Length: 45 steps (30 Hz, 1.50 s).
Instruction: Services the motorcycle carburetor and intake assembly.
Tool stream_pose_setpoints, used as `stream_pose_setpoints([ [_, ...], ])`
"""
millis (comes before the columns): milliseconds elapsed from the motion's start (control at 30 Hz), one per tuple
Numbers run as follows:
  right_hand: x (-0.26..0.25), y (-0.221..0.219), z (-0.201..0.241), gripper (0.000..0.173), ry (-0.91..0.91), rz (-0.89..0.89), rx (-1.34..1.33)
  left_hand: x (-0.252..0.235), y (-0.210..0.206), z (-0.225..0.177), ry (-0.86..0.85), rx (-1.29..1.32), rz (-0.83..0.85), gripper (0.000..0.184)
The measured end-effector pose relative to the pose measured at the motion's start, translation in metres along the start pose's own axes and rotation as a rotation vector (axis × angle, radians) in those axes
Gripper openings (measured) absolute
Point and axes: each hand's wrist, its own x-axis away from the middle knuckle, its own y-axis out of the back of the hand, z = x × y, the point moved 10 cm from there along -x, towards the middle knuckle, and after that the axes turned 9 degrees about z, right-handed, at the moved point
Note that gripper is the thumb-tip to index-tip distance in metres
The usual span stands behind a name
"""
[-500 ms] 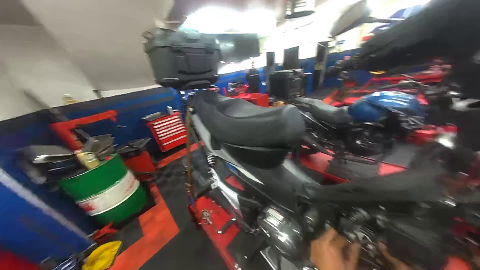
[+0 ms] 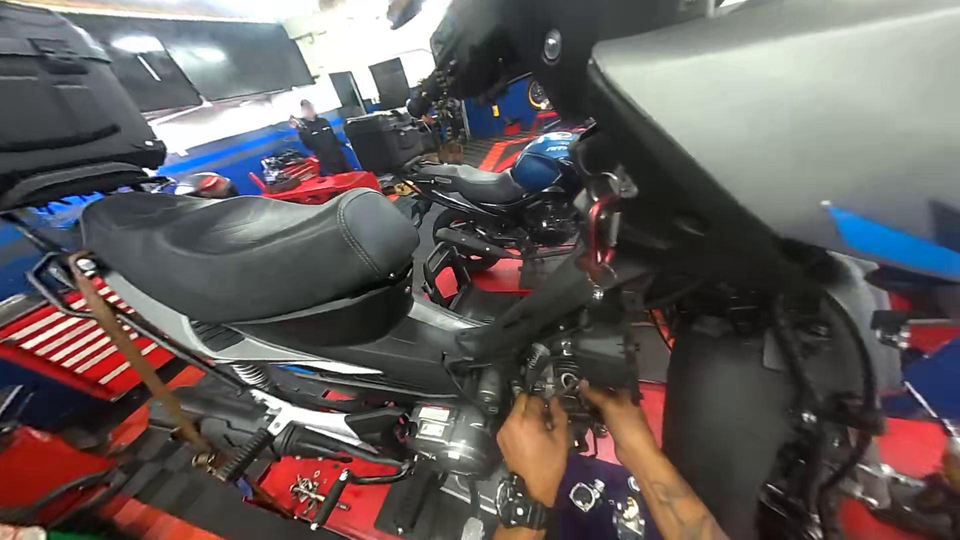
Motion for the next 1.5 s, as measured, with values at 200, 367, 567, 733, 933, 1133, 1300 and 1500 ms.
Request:
stream_pose_setpoints([
  [200,-0.001,0.001,-0.002,0.023,0.007,-0.054,-0.094,-0.004,0.004,-0.008,-0.048,-0.045,-0.040,0.031],
  [367,-0.002,0.000,-0.007,0.024,-0.069,-0.071,-0.143,0.004,0.002,-0.018,-0.082,-0.062,-0.059,0.035],
  [567,0.001,-0.002,-0.002,0.020,-0.011,-0.123,-0.105,-0.003,0.005,-0.008,-0.022,-0.048,-0.082,0.034],
  [733,0.005,-0.002,0.005,0.018,0.064,-0.166,0.267,-0.003,0.005,-0.004,-0.027,-0.036,-0.119,0.034],
  [933,0.017,-0.011,0.016,0.026,0.140,-0.090,0.521,0.003,-0.002,0.004,-0.144,0.080,-0.169,0.038],
  [1133,0.014,-0.008,0.016,0.028,0.128,-0.070,0.593,0.005,-0.006,0.009,-0.189,0.187,-0.131,0.043],
  [1300,0.011,-0.004,0.014,0.026,0.088,-0.026,0.477,0.003,-0.006,0.013,-0.179,0.264,-0.098,0.037],
  [1500,0.006,0.000,0.007,0.023,0.110,-0.007,0.197,0.001,-0.011,0.018,-0.267,0.369,-0.075,0.029],
])
